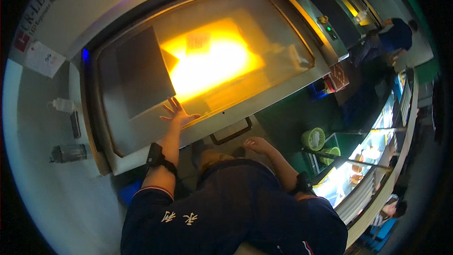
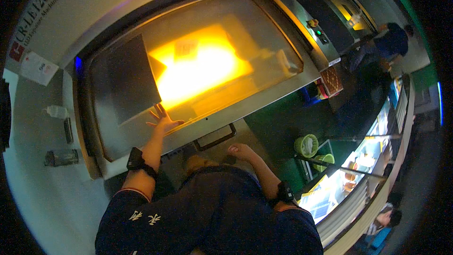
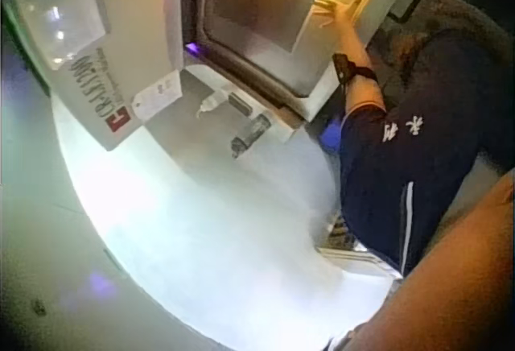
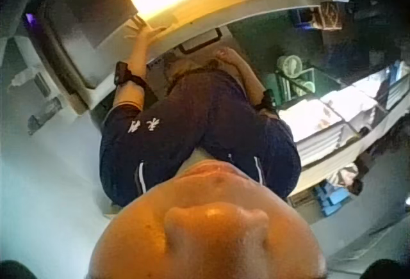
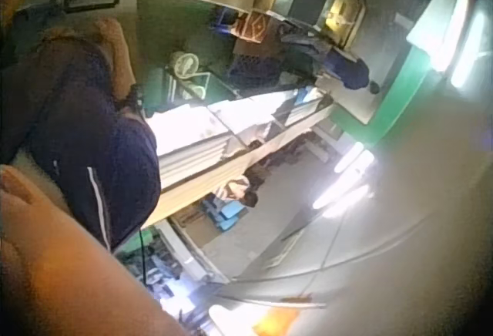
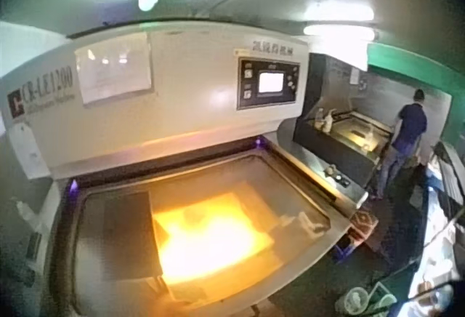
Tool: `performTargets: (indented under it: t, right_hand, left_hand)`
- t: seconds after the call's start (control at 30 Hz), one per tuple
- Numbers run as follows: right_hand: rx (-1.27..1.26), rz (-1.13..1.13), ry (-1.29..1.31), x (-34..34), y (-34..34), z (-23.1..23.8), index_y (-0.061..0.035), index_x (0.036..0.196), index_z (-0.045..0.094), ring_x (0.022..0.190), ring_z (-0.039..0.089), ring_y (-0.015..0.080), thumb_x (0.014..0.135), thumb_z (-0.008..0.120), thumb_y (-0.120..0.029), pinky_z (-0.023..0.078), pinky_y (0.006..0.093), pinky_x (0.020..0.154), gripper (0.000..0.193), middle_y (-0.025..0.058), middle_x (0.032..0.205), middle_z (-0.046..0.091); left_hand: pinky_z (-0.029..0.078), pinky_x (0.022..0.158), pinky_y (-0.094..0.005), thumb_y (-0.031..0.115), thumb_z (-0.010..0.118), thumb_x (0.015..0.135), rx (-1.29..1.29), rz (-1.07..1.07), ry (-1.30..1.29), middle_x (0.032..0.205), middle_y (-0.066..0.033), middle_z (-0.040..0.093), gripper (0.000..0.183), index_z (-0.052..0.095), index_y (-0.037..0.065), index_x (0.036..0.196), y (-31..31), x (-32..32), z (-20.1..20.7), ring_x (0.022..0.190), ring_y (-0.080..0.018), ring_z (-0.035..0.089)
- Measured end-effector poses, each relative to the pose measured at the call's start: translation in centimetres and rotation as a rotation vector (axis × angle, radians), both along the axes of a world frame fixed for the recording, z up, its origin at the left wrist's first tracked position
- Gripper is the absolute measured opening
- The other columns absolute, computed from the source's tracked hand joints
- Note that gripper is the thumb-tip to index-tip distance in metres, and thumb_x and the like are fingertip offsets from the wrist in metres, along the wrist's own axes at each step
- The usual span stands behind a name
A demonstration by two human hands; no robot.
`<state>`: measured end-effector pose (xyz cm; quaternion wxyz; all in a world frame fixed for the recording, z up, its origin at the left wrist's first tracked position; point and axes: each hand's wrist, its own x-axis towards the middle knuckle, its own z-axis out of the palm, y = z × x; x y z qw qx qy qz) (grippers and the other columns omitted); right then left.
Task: Placing electronic panels or PCB substrates into an LED exposure machine, smoothing them with a squeegee tool, and initiating the exposure process.
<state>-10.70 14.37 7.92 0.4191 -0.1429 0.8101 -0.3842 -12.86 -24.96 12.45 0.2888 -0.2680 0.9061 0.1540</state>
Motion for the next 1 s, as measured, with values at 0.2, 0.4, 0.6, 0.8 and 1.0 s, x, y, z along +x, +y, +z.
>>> performTargets:
  t: [0.2,0.4,0.6,0.8,1.0]
  right_hand:
    - [0.284,0.132,0.276,-9.0,1.9,-3.5,-0.0045,0.131,0.054,0.127,0.049,0.033,0.092,0.058,-0.041,0.04,0.0405,0.106,0.054,0.016,0.134,0.055]
    - [0.83,0.312,0.6,-19.3,5.5,-14.9,-0.0107,0.143,0.044,0.14,0.033,0.0329,0.096,0.044,-0.041,0.032,0.0428,0.113,0.055,0.0133,0.151,0.04]
    - [0.729,0.226,0.468,-21.7,4.8,-16.0,-0.0108,0.142,0.045,0.141,0.033,0.0309,0.096,0.044,-0.038,0.03,0.0426,0.114,0.053,0.0123,0.151,0.039]
    - [0.479,-0.002,0.274,-17.1,5.1,-13.8,-0.0109,0.141,0.046,0.141,0.032,0.0293,0.095,0.044,-0.035,0.028,0.0424,0.115,0.052,0.0116,0.152,0.038]
    - [0.496,0.306,0.82,-13.3,2.8,-12.2,-0.0102,0.123,0.063,0.114,0.059,0.0316,0.093,0.046,-0.022,0.043,0.0427,0.101,0.036,0.0101,0.123,0.064]
  left_hand:
    - [-0.01,0.101,-0.0778,0.08,0.073,0.052,-0.089,0.098,0.038,0.156,-0.0059,-0.033,0.154,-0.029,0.016,0.148,-0.4,0.1,-1.7,0.143,-0.04,-0.026]
    - [-0.01,0.1,-0.0783,0.077,0.077,0.047,-0.102,0.085,0.085,0.158,-0.0055,-0.03,0.156,-0.026,0.019,0.149,-1.3,0.0,-4.0,0.143,-0.0415,-0.025]
    - [-0.006,0.101,-0.0783,0.077,0.077,0.046,-0.124,0.076,0.084,0.159,-0.0091,-0.024,0.157,-0.023,0.018,0.151,-1.2,0.4,-4.0,0.144,-0.0457,-0.019]
    - [-0.003,0.101,-0.0792,0.078,0.076,0.047,-0.126,0.069,0.083,0.16,-0.0099,-0.022,0.155,-0.021,0.018,0.152,-1.4,0.1,-4.2,0.144,-0.0473,-0.018]
    - [-0.009,0.098,-0.0795,0.081,0.073,0.048,-0.034,0.118,0.087,0.159,-0.0119,-0.024,0.154,-0.02,0.016,0.152,-2.0,1.1,-3.6,0.142,-0.0457,-0.024]
